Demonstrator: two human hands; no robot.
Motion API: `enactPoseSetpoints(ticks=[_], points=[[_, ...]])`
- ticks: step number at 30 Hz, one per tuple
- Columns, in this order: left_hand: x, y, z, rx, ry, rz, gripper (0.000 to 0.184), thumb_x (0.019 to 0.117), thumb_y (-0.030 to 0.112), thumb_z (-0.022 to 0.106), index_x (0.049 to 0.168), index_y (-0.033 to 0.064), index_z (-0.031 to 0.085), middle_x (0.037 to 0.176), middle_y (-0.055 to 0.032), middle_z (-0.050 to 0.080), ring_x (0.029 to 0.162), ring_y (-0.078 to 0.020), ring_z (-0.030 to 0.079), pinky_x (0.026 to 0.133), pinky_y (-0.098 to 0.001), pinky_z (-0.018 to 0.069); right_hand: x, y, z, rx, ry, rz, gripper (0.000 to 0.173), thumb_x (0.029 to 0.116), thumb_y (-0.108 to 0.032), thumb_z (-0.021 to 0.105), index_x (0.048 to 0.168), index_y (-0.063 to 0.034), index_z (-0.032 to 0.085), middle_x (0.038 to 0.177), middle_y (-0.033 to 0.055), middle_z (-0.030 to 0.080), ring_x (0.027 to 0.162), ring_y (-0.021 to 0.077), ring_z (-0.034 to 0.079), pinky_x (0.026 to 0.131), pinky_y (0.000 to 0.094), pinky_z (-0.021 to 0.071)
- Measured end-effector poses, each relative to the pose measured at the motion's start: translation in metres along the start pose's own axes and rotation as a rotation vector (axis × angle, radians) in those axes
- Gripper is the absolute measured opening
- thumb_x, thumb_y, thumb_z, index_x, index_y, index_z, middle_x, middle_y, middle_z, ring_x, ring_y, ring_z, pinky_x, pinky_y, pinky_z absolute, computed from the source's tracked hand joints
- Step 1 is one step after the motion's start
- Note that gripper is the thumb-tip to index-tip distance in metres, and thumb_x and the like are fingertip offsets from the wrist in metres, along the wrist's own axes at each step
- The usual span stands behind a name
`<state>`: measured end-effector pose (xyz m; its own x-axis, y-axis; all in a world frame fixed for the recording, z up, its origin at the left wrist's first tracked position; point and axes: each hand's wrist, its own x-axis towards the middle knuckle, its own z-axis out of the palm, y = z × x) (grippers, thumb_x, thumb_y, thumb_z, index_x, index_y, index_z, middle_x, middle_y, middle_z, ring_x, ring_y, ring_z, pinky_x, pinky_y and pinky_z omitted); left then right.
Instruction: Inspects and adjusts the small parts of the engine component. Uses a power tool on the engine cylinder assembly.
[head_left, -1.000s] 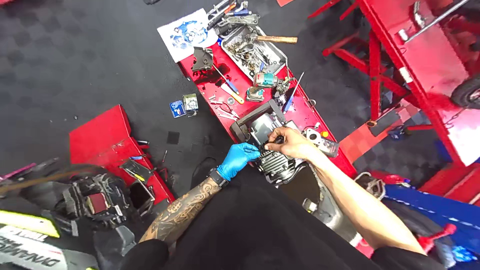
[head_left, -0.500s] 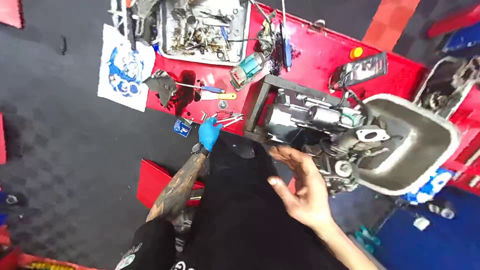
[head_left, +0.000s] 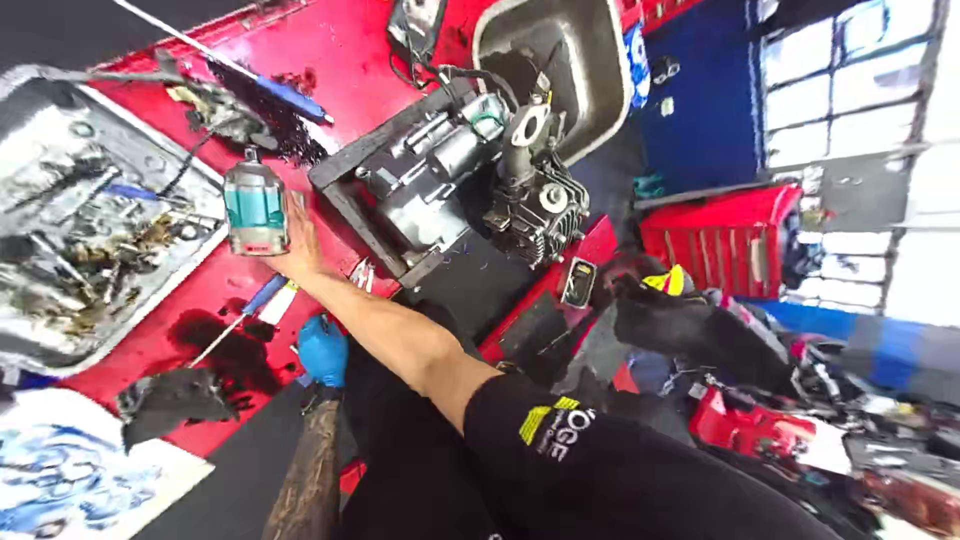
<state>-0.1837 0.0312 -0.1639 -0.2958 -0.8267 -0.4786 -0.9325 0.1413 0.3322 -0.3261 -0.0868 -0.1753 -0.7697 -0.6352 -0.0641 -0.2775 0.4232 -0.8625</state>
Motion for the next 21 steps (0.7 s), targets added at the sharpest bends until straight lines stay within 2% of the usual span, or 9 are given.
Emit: enactPoseSetpoints(ticks=[2,4,6,8,10,12,14,17,21], points=[[-0.001,-0.022,-0.010,-0.296,-0.116,-0.096,0.037,0.1042,0.019,0.053,0.131,-0.0043,0.062,0.122,-0.0262,0.067,0.115,-0.0388,0.065,0.101,-0.0590,0.0498,-0.002,-0.015,-0.007,0.139,0.018,0.076,0.093,0.0722,-0.003,0.088,0.153,0.0033,0.042,0.136,0.0233,0.063,0.121,0.0331,0.064,0.102,0.0472,0.0547],[-0.005,-0.027,-0.037,-0.656,-0.112,-0.289,0.035,0.1053,0.013,0.049,0.135,-0.0041,0.058,0.118,-0.0209,0.067,0.102,-0.0263,0.066,0.092,-0.0472,0.0538,-0.008,-0.040,-0.032,0.250,0.049,0.118,0.092,0.0731,-0.004,0.087,0.153,0.0008,0.043,0.130,0.0227,0.066,0.115,0.0330,0.067,0.099,0.0486,0.0564],[-0.012,-0.029,-0.068,-0.969,-0.013,-0.388,0.031,0.1071,0.015,0.041,0.130,0.0005,0.055,0.098,-0.0079,0.062,0.076,-0.0151,0.064,0.073,-0.0381,0.0594,-0.026,-0.069,-0.070,0.293,0.040,0.145,0.087,0.0720,-0.006,0.085,0.149,0.0030,0.047,0.125,0.0231,0.069,0.113,0.0323,0.068,0.100,0.0476,0.0556],[-0.023,-0.019,-0.107,-1.186,0.075,-0.460,0.023,0.1080,0.027,0.036,0.110,0.0121,0.054,0.081,0.0028,0.056,0.066,-0.0113,0.059,0.068,-0.0360,0.0578,-0.063,-0.093,-0.113,0.307,-0.011,0.173,0.077,0.0713,-0.012,0.086,0.140,0.0069,0.057,0.119,0.0234,0.071,0.110,0.0312,0.069,0.099,0.0450,0.0554],[-0.025,0.006,-0.140,-1.291,0.132,-0.431,0.031,0.1097,0.039,0.034,0.094,0.0205,0.052,0.070,0.0097,0.055,0.061,-0.0060,0.058,0.064,-0.0289,0.0561,-0.104,-0.109,-0.160,0.319,-0.105,0.221,0.071,0.0718,-0.015,0.087,0.133,0.0082,0.061,0.120,0.0260,0.069,0.114,0.0341,0.066,0.103,0.0455,0.0514],[-0.033,0.040,-0.165,-1.368,0.119,-0.355,0.034,0.1109,0.043,0.033,0.091,0.0217,0.050,0.070,0.0103,0.054,0.064,-0.0044,0.058,0.067,-0.0262,0.0555,-0.150,-0.104,-0.195,0.330,-0.164,0.186,0.071,0.0669,-0.015,0.089,0.128,0.0089,0.064,0.119,0.0275,0.068,0.114,0.0357,0.065,0.103,0.0461,0.0506],[-0.043,0.079,-0.183,-1.414,0.015,-0.248,0.035,0.1123,0.041,0.029,0.094,0.0192,0.049,0.076,0.0072,0.055,0.069,-0.0053,0.059,0.070,-0.0246,0.0543,-0.193,-0.083,-0.215,0.328,-0.174,0.060,0.074,0.0634,-0.021,0.091,0.127,0.0072,0.066,0.119,0.0257,0.070,0.113,0.0344,0.067,0.103,0.0470,0.0514],[-0.064,0.133,-0.191,-1.352,-0.177,-0.117,0.043,0.1132,0.040,0.026,0.086,0.0180,0.051,0.068,0.0063,0.056,0.059,-0.0054,0.058,0.059,-0.0214,0.0534,-0.233,-0.058,-0.239,0.343,-0.166,-0.078,0.068,0.0690,-0.035,0.089,0.125,-0.0022,0.070,0.112,0.0143,0.075,0.104,0.0227,0.072,0.095,0.0447,0.0586],[-0.102,0.171,-0.176,-1.190,-0.458,-0.027,0.048,0.1128,0.043,0.030,0.076,0.0184,0.050,0.057,0.0076,0.050,0.049,-0.0046,0.052,0.049,-0.0202,0.0480,-0.264,-0.046,-0.265,0.319,-0.013,-0.160,0.056,0.0764,-0.039,0.084,0.117,-0.0019,0.071,0.105,0.0132,0.075,0.098,0.0210,0.073,0.088,0.0436,0.0606]])
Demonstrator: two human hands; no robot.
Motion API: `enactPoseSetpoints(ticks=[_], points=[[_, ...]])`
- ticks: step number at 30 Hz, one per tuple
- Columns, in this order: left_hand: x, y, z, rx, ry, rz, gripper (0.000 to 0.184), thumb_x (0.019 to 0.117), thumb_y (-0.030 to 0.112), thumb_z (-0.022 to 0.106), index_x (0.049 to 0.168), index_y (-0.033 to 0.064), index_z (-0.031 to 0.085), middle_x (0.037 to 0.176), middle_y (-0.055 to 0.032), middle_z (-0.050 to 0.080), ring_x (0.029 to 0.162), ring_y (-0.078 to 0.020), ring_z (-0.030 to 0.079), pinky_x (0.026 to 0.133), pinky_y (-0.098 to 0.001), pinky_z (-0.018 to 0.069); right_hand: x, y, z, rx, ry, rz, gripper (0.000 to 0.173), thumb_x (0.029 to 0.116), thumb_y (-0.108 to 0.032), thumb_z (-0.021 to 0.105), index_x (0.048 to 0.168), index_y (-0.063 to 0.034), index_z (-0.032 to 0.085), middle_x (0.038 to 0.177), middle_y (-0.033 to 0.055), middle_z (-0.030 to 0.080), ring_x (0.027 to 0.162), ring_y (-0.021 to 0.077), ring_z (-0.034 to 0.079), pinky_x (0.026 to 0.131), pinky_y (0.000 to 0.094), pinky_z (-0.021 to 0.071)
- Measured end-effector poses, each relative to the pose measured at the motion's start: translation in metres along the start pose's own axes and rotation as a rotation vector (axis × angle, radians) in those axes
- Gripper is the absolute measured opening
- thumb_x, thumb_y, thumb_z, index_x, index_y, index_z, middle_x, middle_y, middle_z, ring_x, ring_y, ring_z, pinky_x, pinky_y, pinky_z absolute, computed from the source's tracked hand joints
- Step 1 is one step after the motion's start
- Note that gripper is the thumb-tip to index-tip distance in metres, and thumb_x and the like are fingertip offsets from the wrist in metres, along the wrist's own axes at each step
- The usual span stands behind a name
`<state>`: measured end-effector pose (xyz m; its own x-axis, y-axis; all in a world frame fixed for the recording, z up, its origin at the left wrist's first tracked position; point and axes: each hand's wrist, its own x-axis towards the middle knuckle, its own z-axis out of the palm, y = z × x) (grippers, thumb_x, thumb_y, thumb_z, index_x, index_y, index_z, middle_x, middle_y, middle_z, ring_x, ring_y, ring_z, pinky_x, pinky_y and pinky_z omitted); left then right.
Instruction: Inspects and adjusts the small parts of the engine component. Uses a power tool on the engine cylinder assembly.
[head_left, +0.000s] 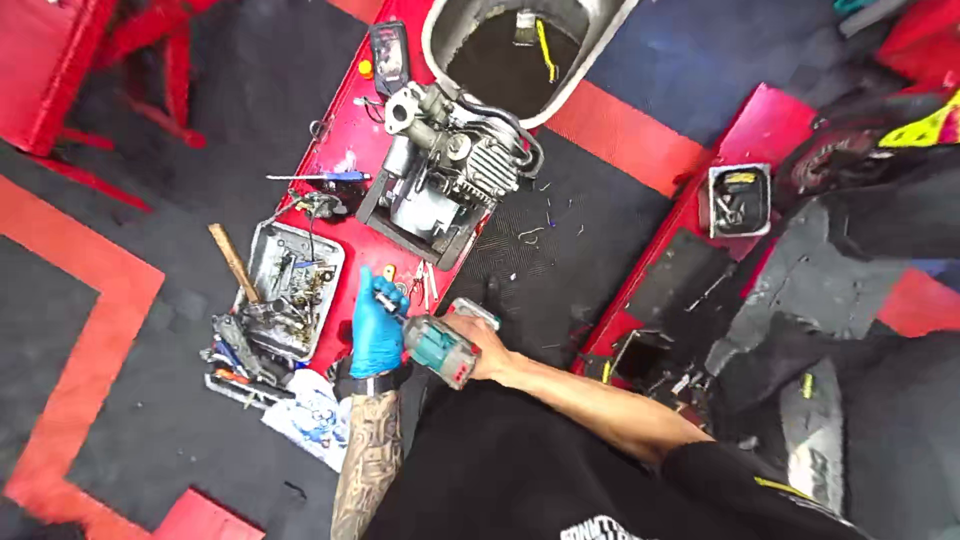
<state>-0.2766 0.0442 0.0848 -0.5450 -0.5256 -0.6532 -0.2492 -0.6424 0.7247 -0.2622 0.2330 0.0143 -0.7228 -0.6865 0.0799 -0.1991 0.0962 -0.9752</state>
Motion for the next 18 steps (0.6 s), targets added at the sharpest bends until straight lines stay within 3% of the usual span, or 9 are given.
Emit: enactPoseSetpoints(ticks=[3,6,9,13,16,18], points=[[-0.012,-0.015,0.023,0.083,-0.163,-0.041,0.049,0.1138,0.038,0.030,0.075,0.0143,0.048,0.054,0.0052,0.047,0.046,-0.0087,0.052,0.052,-0.0267,0.0547,-0.018,0.001,-0.007,-0.067,0.172,-0.022,0.058,0.0767,-0.038,0.082,0.118,0.0009,0.071,0.107,0.0148,0.075,0.099,0.0211,0.073,0.089,0.0419,0.0609],[-0.022,-0.022,0.040,0.121,-0.306,-0.113,0.049,0.1143,0.036,0.030,0.076,0.0123,0.048,0.057,0.0017,0.052,0.053,-0.0147,0.061,0.063,-0.0376,0.0624,-0.029,-0.003,-0.004,-0.182,0.359,-0.018,0.054,0.0783,-0.037,0.081,0.112,0.0030,0.071,0.106,0.0170,0.074,0.098,0.0231,0.073,0.087,0.0415,0.0607],[-0.021,-0.027,0.053,0.225,-0.420,-0.181,0.045,0.1143,0.033,0.030,0.081,0.0087,0.048,0.062,-0.0033,0.056,0.059,-0.0213,0.066,0.070,-0.0446,0.0639,-0.035,-0.008,0.001,-0.258,0.512,0.010,0.053,0.0835,-0.037,0.078,0.117,0.0029,0.070,0.117,0.0175,0.073,0.109,0.0233,0.071,0.095,0.0409,0.0593],[-0.009,-0.028,0.074,0.466,-0.595,-0.263,0.047,0.1134,0.039,0.034,0.085,0.0062,0.051,0.064,-0.0056,0.057,0.063,-0.0236,0.067,0.074,-0.0466,0.0636,-0.036,-0.005,0.013,-0.348,0.672,0.110,0.057,0.0822,-0.038,0.078,0.120,0.0023,0.069,0.120,0.0170,0.072,0.111,0.0239,0.071,0.095,0.0421,0.0591],[0.012,-0.027,0.092,0.665,-0.721,-0.304,0.043,0.1121,0.040,0.039,0.093,0.0053,0.055,0.066,-0.0056,0.057,0.063,-0.0229,0.067,0.072,-0.0455,0.0638,-0.025,0.002,0.025,-0.369,0.753,0.189,0.064,0.0789,-0.038,0.081,0.123,0.0041,0.065,0.117,0.0181,0.071,0.106,0.0248,0.071,0.092,0.0436,0.0601],[0.026,-0.027,0.100,0.783,-0.790,-0.312,0.043,0.1113,0.043,0.040,0.092,0.0071,0.053,0.065,-0.0039,0.055,0.060,-0.0212,0.065,0.068,-0.0444,0.0632,-0.015,0.008,0.033,-0.360,0.790,0.206,0.069,0.0771,-0.037,0.083,0.127,0.0066,0.061,0.119,0.0202,0.070,0.107,0.0260,0.071,0.093,0.0438,0.0596]])
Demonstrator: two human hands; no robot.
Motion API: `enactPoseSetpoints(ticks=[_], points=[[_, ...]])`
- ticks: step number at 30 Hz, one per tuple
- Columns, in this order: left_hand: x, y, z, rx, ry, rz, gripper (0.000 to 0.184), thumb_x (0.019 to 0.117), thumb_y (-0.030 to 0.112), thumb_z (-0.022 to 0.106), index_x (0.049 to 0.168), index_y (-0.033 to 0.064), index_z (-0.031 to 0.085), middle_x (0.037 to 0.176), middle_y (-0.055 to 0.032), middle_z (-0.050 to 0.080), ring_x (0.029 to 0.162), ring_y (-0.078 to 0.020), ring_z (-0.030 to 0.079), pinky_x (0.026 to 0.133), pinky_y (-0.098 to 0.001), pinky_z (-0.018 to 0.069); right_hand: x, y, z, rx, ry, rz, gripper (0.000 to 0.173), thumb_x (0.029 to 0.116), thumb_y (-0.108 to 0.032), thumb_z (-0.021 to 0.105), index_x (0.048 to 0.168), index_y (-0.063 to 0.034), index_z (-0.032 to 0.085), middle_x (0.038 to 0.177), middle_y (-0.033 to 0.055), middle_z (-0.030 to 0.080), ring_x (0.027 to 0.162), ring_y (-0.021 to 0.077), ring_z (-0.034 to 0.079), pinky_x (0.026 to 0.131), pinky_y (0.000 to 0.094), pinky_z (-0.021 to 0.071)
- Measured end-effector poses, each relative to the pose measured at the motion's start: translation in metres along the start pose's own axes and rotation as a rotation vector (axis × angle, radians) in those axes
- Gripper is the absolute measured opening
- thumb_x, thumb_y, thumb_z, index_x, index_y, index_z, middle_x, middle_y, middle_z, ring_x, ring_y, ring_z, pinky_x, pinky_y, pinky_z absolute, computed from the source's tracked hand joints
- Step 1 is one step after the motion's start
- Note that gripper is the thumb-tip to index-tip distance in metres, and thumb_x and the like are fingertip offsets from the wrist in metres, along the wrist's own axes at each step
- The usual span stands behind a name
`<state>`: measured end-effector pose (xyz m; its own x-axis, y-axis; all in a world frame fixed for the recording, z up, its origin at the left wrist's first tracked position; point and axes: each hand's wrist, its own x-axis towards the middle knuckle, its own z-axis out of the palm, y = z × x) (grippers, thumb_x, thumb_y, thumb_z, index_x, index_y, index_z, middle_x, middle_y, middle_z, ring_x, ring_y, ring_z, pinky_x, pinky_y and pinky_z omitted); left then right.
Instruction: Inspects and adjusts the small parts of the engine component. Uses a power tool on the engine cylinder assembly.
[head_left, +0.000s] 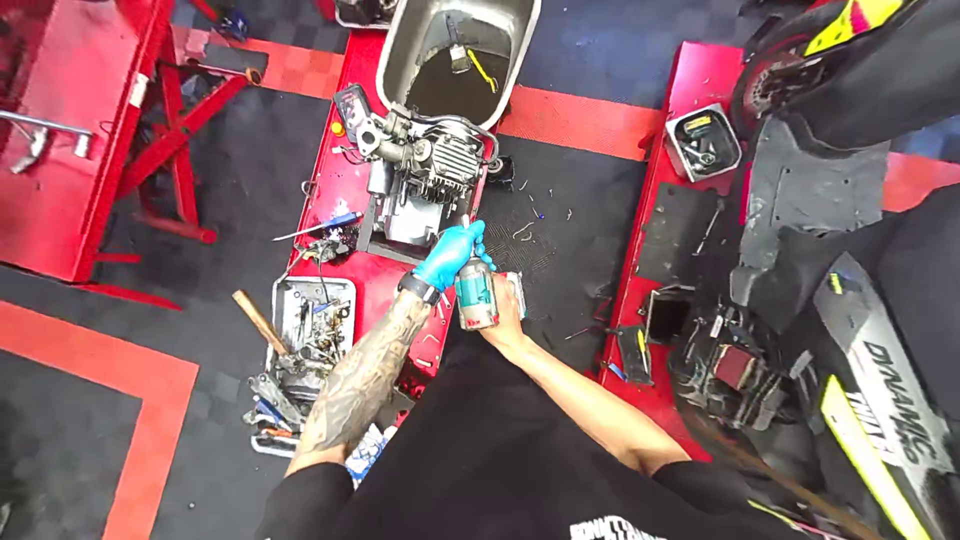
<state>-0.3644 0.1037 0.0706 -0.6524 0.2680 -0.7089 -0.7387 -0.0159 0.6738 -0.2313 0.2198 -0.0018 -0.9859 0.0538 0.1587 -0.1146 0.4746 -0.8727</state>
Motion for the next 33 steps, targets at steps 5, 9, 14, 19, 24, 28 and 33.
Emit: enactPoseSetpoints(ticks=[5,9,14,19,24,28,33], points=[[0.020,0.014,-0.017,0.111,-0.042,-0.015,0.039,0.1116,0.041,0.040,0.093,0.0082,0.051,0.065,-0.0025,0.051,0.056,-0.0192,0.061,0.062,-0.0432,0.0628,0.010,0.005,0.041,0.055,0.090,0.017,0.072,0.0736,-0.031,0.086,0.127,0.0100,0.059,0.119,0.0232,0.068,0.108,0.0279,0.070,0.094,0.0426,0.0596],[0.009,0.038,-0.013,0.179,-0.024,-0.032,0.040,0.1131,0.037,0.037,0.089,0.0077,0.050,0.064,-0.0014,0.049,0.053,-0.0162,0.059,0.059,-0.0368,0.0606,0.019,0.005,0.059,0.008,0.133,0.056,0.070,0.0724,-0.027,0.085,0.126,0.0096,0.059,0.118,0.0236,0.068,0.106,0.0293,0.070,0.093,0.0437,0.0591],[0.034,0.034,-0.024,0.204,-0.055,0.002,0.043,0.1127,0.038,0.038,0.087,0.0062,0.051,0.064,-0.0037,0.052,0.055,-0.0202,0.062,0.061,-0.0434,0.0628,0.028,0.006,0.068,0.006,0.166,0.078,0.069,0.0732,-0.029,0.085,0.126,0.0081,0.060,0.116,0.0228,0.068,0.105,0.0297,0.070,0.091,0.0451,0.0596],[0.040,0.045,-0.025,0.242,-0.052,0.001,0.041,0.1125,0.037,0.039,0.087,0.0072,0.051,0.063,-0.0023,0.050,0.053,-0.0183,0.060,0.059,-0.0416,0.0623,0.038,0.006,0.076,-0.021,0.192,0.084,0.068,0.0727,-0.027,0.085,0.124,0.0089,0.059,0.113,0.0220,0.069,0.103,0.0296,0.070,0.091,0.0445,0.0591],[0.044,0.043,-0.025,0.325,-0.017,0.030,0.038,0.1124,0.033,0.042,0.092,0.0036,0.053,0.062,-0.0030,0.050,0.050,-0.0186,0.060,0.055,-0.0394,0.0620,0.036,0.009,0.078,-0.063,0.157,0.096,0.070,0.0737,-0.027,0.084,0.128,0.0082,0.059,0.117,0.0236,0.068,0.107,0.0322,0.069,0.094,0.0472,0.0582],[0.042,0.046,-0.024,0.364,0.004,0.029,0.039,0.1125,0.034,0.041,0.092,0.0037,0.054,0.062,-0.0031,0.050,0.050,-0.0187,0.060,0.055,-0.0394,0.0615,0.036,0.008,0.081,-0.051,0.171,0.106,0.068,0.0729,-0.027,0.084,0.125,0.0096,0.059,0.114,0.0240,0.068,0.104,0.0318,0.070,0.091,0.0463,0.0587],[0.030,0.049,-0.017,0.440,0.054,0.063,0.040,0.1120,0.035,0.041,0.089,0.0051,0.055,0.058,-0.0026,0.051,0.046,-0.0168,0.058,0.052,-0.0362,0.0598,0.036,0.013,0.083,-0.083,0.188,0.088,0.068,0.0739,-0.026,0.084,0.127,0.0093,0.059,0.116,0.0237,0.069,0.106,0.0318,0.070,0.092,0.0463,0.0591]])
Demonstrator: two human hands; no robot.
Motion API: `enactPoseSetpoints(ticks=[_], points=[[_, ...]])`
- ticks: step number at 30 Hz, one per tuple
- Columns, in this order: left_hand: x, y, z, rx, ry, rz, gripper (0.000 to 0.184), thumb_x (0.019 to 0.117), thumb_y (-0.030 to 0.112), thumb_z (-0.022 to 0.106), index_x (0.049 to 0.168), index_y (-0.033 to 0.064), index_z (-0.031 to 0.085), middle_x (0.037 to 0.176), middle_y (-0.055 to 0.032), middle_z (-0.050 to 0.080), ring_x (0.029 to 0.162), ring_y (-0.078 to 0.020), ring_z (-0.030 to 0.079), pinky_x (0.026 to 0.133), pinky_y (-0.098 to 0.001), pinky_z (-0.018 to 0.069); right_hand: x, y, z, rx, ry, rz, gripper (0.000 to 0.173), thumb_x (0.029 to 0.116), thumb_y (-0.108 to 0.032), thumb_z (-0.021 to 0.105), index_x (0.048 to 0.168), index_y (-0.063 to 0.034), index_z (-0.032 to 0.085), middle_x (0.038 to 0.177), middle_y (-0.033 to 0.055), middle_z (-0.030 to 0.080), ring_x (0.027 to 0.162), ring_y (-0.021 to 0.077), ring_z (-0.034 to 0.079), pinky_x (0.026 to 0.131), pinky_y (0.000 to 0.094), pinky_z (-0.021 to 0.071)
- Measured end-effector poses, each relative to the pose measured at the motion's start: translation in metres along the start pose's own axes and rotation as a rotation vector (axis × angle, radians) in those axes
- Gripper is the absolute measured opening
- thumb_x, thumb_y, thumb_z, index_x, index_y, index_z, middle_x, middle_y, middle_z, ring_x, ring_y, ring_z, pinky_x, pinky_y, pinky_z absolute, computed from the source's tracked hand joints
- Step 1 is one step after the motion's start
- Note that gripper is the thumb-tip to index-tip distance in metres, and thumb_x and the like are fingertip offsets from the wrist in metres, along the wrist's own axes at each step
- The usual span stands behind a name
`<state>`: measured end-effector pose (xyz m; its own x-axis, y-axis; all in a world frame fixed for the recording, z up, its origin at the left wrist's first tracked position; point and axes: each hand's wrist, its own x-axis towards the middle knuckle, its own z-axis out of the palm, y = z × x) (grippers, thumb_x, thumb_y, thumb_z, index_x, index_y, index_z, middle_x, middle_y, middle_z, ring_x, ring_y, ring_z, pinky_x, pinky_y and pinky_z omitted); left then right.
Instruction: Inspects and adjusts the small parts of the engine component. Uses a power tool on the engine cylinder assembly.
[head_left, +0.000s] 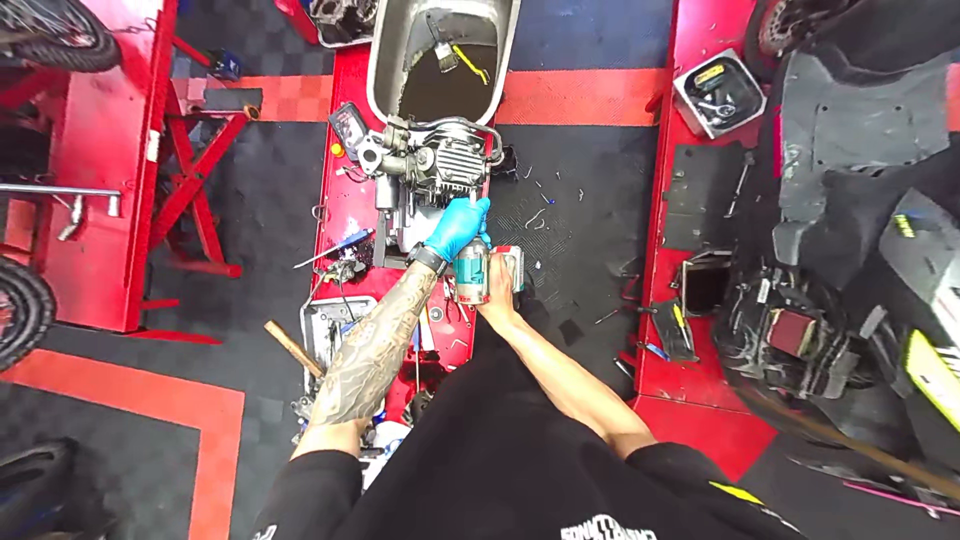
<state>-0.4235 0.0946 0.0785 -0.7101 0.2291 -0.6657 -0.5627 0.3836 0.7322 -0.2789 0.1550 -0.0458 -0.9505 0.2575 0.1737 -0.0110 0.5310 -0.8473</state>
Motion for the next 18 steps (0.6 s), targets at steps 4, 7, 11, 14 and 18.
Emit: enactPoseSetpoints(ticks=[4,7,11,14,18], points=[[0.013,-0.004,0.000,-0.007,0.009,-0.007,0.040,0.1122,0.033,0.041,0.092,0.0017,0.055,0.061,-0.0052,0.054,0.049,-0.0190,0.062,0.053,-0.0380,0.0615,0.002,0.000,0.000,0.022,0.007,0.000,0.069,0.0736,-0.025,0.084,0.128,0.0081,0.059,0.120,0.0235,0.068,0.109,0.0315,0.070,0.095,0.0458,0.0585],[0.014,-0.003,-0.001,-0.012,0.014,-0.020,0.040,0.1122,0.035,0.041,0.092,0.0024,0.054,0.062,-0.0048,0.053,0.049,-0.0188,0.061,0.053,-0.0380,0.0613,0.002,-0.001,0.001,0.015,0.008,0.013,0.066,0.0739,-0.026,0.084,0.125,0.0087,0.059,0.115,0.0236,0.068,0.105,0.0315,0.070,0.092,0.0461,0.0591],[0.016,-0.004,-0.002,0.024,0.017,-0.010,0.040,0.1119,0.035,0.042,0.090,0.0035,0.055,0.061,-0.0035,0.051,0.048,-0.0173,0.059,0.052,-0.0372,0.0602,0.006,-0.002,-0.002,-0.091,0.001,-0.032,0.055,0.0774,-0.023,0.080,0.122,0.0038,0.061,0.117,0.0194,0.069,0.106,0.0313,0.070,0.089,0.0460,0.0593],[0.019,-0.009,-0.003,0.049,0.036,0.001,0.041,0.1117,0.034,0.042,0.088,0.0039,0.056,0.062,-0.0040,0.052,0.050,-0.0181,0.059,0.055,-0.0387,0.0605,0.007,0.003,-0.005,-0.134,0.003,-0.084,0.055,0.0805,-0.021,0.077,0.127,0.0024,0.061,0.126,0.0194,0.067,0.113,0.0321,0.068,0.092,0.0458,0.0581],[0.012,-0.011,0.004,0.084,0.042,0.004,0.041,0.1119,0.034,0.041,0.091,0.0027,0.057,0.063,-0.0052,0.055,0.051,-0.0177,0.061,0.054,-0.0366,0.0604,-0.004,0.008,-0.007,-0.016,-0.068,-0.047,0.066,0.0809,-0.023,0.078,0.135,0.0080,0.055,0.133,0.0249,0.063,0.119,0.0353,0.066,0.099,0.0477,0.0561]])
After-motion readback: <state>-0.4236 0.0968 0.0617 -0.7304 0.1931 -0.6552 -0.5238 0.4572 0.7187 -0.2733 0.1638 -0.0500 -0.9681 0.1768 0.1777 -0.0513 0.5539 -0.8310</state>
